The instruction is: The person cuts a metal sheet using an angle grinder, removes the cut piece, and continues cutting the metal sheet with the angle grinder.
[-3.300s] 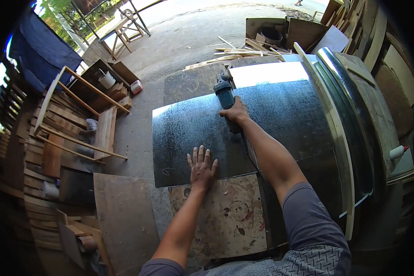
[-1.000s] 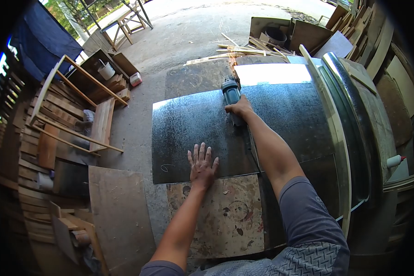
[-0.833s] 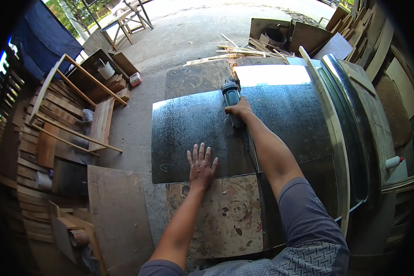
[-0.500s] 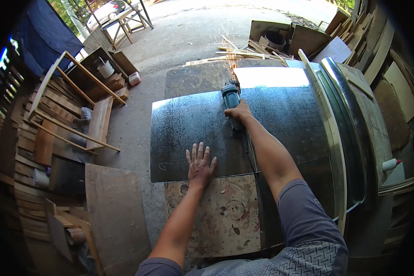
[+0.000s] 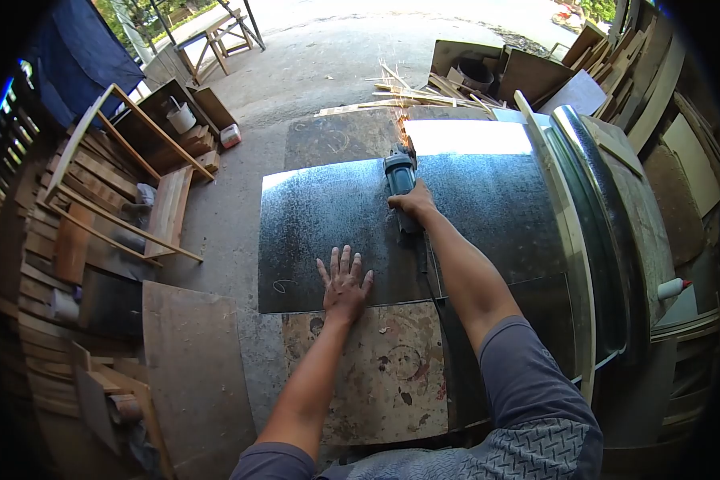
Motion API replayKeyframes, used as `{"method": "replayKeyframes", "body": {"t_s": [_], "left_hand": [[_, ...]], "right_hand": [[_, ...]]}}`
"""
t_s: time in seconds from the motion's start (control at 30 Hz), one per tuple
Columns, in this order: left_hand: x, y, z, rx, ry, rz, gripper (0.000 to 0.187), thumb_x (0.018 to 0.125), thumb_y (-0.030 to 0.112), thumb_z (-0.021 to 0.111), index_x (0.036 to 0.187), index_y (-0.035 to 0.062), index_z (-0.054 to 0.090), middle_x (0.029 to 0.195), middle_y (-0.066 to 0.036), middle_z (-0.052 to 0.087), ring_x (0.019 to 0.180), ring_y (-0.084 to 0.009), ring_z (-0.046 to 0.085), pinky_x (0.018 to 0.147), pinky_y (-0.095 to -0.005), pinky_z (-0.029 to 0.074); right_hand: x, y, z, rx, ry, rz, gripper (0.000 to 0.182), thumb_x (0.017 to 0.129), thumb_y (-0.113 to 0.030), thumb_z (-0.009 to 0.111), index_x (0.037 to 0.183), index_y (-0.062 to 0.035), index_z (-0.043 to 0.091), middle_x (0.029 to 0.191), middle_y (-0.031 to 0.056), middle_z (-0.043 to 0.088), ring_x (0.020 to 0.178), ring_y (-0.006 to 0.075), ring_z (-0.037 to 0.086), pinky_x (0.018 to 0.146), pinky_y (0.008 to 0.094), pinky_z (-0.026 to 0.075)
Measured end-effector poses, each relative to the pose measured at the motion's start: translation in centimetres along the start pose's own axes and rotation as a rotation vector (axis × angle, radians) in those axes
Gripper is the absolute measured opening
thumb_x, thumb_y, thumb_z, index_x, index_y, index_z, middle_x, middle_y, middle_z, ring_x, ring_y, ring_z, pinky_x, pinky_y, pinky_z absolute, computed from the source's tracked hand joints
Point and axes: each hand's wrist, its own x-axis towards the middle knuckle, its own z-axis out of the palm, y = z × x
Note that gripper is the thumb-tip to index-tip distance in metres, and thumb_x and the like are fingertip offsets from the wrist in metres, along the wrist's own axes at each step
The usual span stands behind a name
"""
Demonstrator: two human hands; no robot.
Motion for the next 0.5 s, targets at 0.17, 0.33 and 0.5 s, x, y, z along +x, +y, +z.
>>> {"method": "replayKeyframes", "body": {"t_s": [0.17,0.33,0.5], "left_hand": [[0.0,0.0,-0.2,-0.002,-0.015,-0.004,0.057,0.100,0.047,0.044,0.144,0.0100,0.049,0.160,-0.012,0.031,0.151,-0.0327,0.017,0.121,-0.0609,0.002],[0.0,0.1,-0.1,-0.003,0.023,0.000,0.057,0.099,0.047,0.047,0.142,0.0092,0.051,0.158,-0.012,0.034,0.151,-0.0318,0.019,0.122,-0.0592,0.003],[0.0,-0.1,0.0,-0.003,0.019,-0.003,0.058,0.099,0.047,0.046,0.142,0.0093,0.051,0.158,-0.012,0.034,0.151,-0.0313,0.018,0.122,-0.0590,0.003]], "right_hand": [[-0.6,0.0,0.0,-0.022,0.008,0.009,0.095,0.055,-0.036,0.086,0.133,0.0028,0.047,0.128,0.0259,0.059,0.116,0.0384,0.061,0.099,0.0421,0.050],[-1.2,0.3,0.4,-0.044,0.050,-0.013,0.094,0.056,-0.037,0.087,0.132,0.0030,0.048,0.126,0.0256,0.060,0.116,0.0384,0.061,0.099,0.0424,0.051],[-1.7,0.4,0.3,-0.023,-0.009,0.037,0.100,0.057,-0.036,0.087,0.138,0.0026,0.042,0.130,0.0261,0.059,0.122,0.0392,0.058,0.105,0.0426,0.047]]}}
